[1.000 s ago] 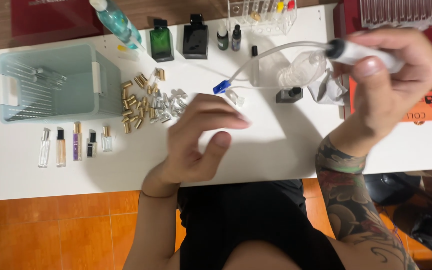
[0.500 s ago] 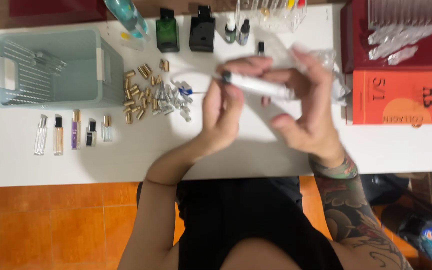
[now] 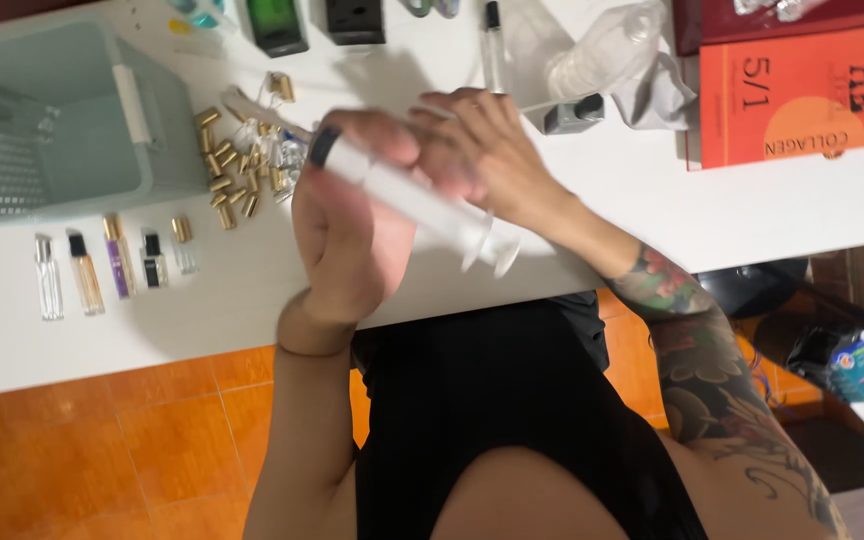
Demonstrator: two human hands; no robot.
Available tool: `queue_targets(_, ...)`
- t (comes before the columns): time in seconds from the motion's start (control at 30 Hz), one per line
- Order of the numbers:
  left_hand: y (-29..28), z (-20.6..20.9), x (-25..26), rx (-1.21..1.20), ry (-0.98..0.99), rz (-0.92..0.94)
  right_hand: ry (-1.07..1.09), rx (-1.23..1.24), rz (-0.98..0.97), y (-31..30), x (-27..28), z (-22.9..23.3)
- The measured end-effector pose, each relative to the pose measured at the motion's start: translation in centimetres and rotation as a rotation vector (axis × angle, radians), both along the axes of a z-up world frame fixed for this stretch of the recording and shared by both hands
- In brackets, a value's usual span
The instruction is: The recorder is decanting fragrance from a larger container into smaller vials using a syringe and tubing.
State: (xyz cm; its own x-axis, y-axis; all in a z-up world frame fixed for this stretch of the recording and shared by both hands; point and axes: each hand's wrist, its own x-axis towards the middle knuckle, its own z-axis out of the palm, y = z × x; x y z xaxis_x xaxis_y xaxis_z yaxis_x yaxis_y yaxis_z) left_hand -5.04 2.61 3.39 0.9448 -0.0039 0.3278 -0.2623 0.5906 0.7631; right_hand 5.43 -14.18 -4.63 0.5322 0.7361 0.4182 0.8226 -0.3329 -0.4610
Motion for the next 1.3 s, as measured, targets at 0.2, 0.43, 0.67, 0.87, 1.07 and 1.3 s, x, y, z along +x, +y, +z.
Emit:
queue_targets(0.2,-1.0,-0.8,-1.0,-0.134,-0.016,-0.192,-0.167,-0.203,-0.073,-1.6,-1.2,-2.7)
queue_targets(0.43,-2.6,-0.8,-0.2,-0.170,0.110,-0.109,0.033,-0.072,-0.089,-2.1,-1.2,-1.6)
queue_targets(0.67,-1.6,-1.1,-1.8,-0.253,0.126,-0.164,-0.008,0.005,-0.093,0.8,-0.4,-2.7)
queue_targets(0.87,-2.6,-1.6,-2.9,-0.334,0.012,-0.129,-0.113,0.028,-0.121,-1.4,-2.7,0.9)
queue_targets(1.07,-5.3,-3.4,0.4,-0.282,0.076,-0.031,0.048,-0.040,-0.013,-3.9,-3.3,-3.0)
queue_targets(1.3,-7.8,-7.7,6.6,-0.080,0.188,0.235,0.568,0.369,-0.135,-8.0,-2.0,1.3)
